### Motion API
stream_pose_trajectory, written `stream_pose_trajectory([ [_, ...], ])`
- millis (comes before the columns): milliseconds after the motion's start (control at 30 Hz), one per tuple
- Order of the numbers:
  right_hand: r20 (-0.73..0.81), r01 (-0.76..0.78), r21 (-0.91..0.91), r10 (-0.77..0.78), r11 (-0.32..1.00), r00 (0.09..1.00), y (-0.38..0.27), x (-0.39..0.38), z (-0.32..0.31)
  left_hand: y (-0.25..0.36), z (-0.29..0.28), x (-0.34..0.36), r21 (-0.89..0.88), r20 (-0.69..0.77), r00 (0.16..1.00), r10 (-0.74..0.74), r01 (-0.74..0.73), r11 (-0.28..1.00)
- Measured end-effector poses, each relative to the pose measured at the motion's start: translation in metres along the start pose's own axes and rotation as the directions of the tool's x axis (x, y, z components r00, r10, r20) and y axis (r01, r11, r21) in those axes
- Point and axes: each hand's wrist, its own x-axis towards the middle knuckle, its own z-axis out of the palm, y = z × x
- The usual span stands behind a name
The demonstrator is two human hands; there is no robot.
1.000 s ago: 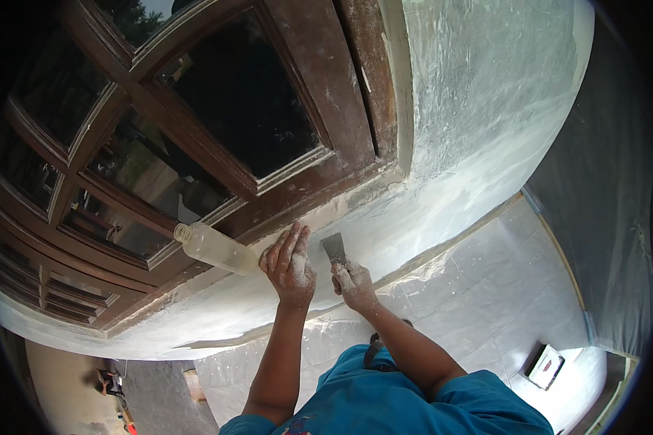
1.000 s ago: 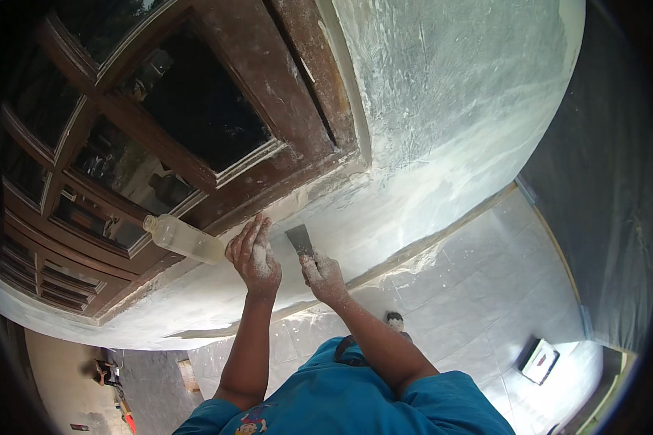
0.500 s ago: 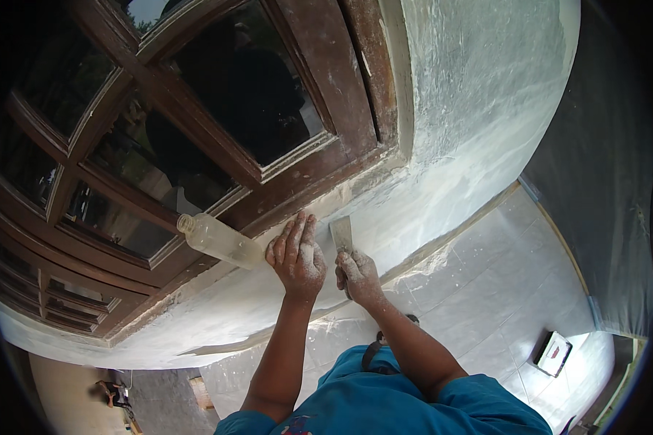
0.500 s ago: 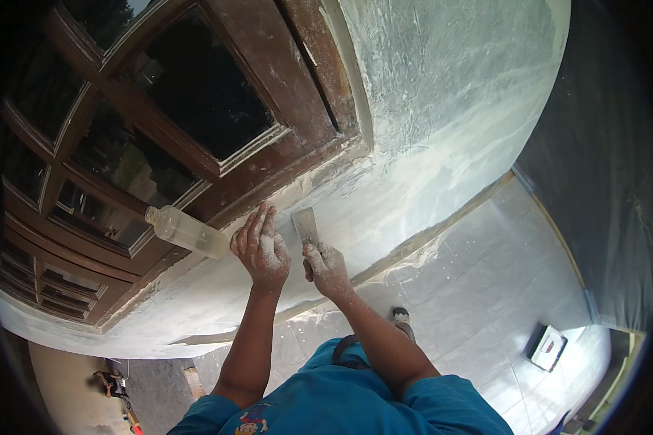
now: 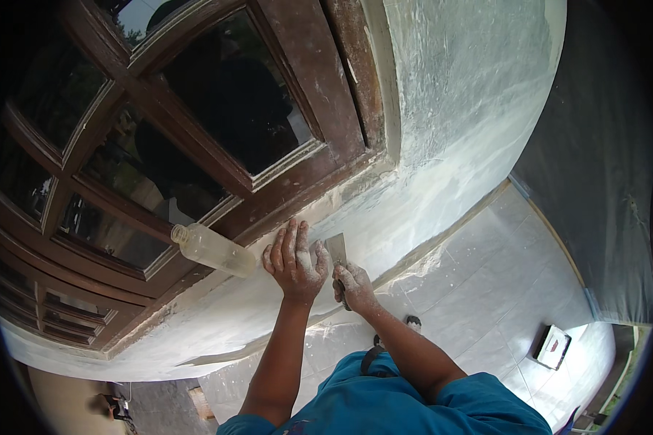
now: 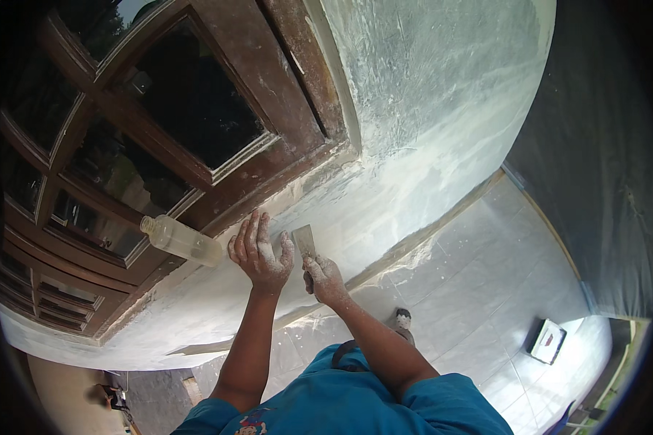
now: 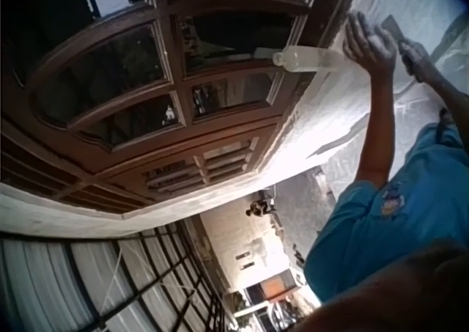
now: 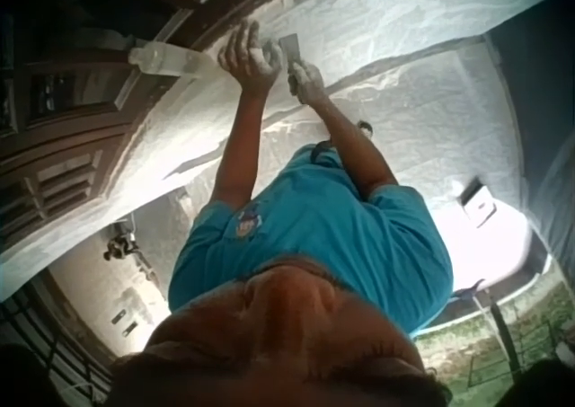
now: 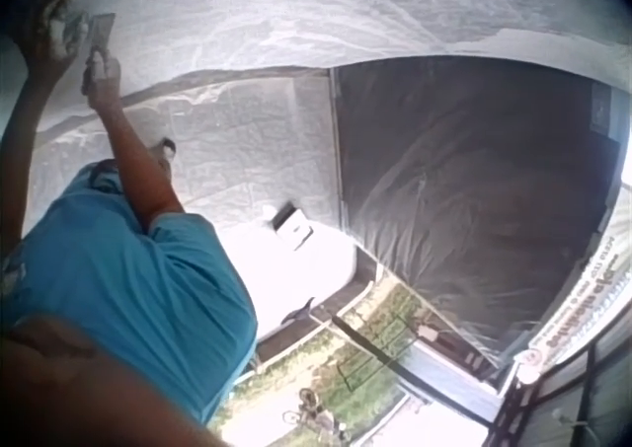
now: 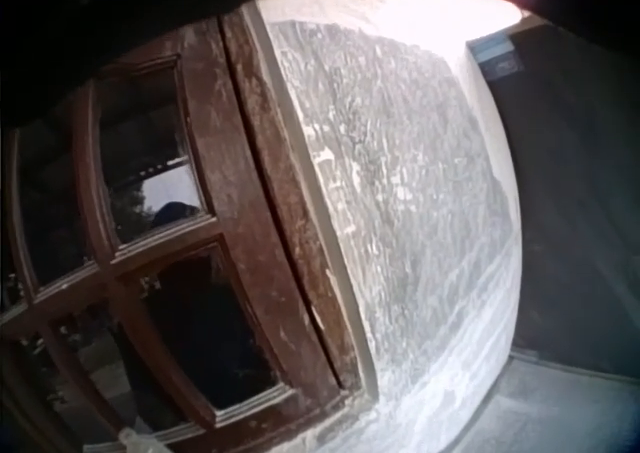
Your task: Apply and smooth plaster or wall filler onto a wall surface using a putty knife.
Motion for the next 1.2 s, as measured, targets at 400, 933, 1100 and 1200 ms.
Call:
stream_pose_trajectory([
  [400, -0.041, -0.094, 0.031, 0.095, 0.995, 0.995, 0.008, 0.002, -0.015, 0.001, 0.008, -0.003, 0.021, -0.032, 0.999, -0.018, 0.019, 1.0],
  [933, -0.053, 0.109, 0.039, -0.107, 0.993, 0.993, -0.035, 0.025, -0.026, 0.002, 0.01, -0.005, 0.064, -0.074, 0.997, 0.011, -0.006, 0.998],
  [1100, -0.034, -0.065, 0.045, 0.067, 0.997, 0.997, 0.022, 0.01, -0.033, 0.002, 0.014, 0.0, 0.067, -0.098, 0.995, 0.016, -0.01, 0.998],
  [1200, -0.043, 0.079, 0.085, -0.076, 0.993, 0.996, -0.019, 0.028, -0.031, 0.002, 0.011, -0.004, 0.072, -0.083, 0.996, 0.034, -0.028, 0.997],
])
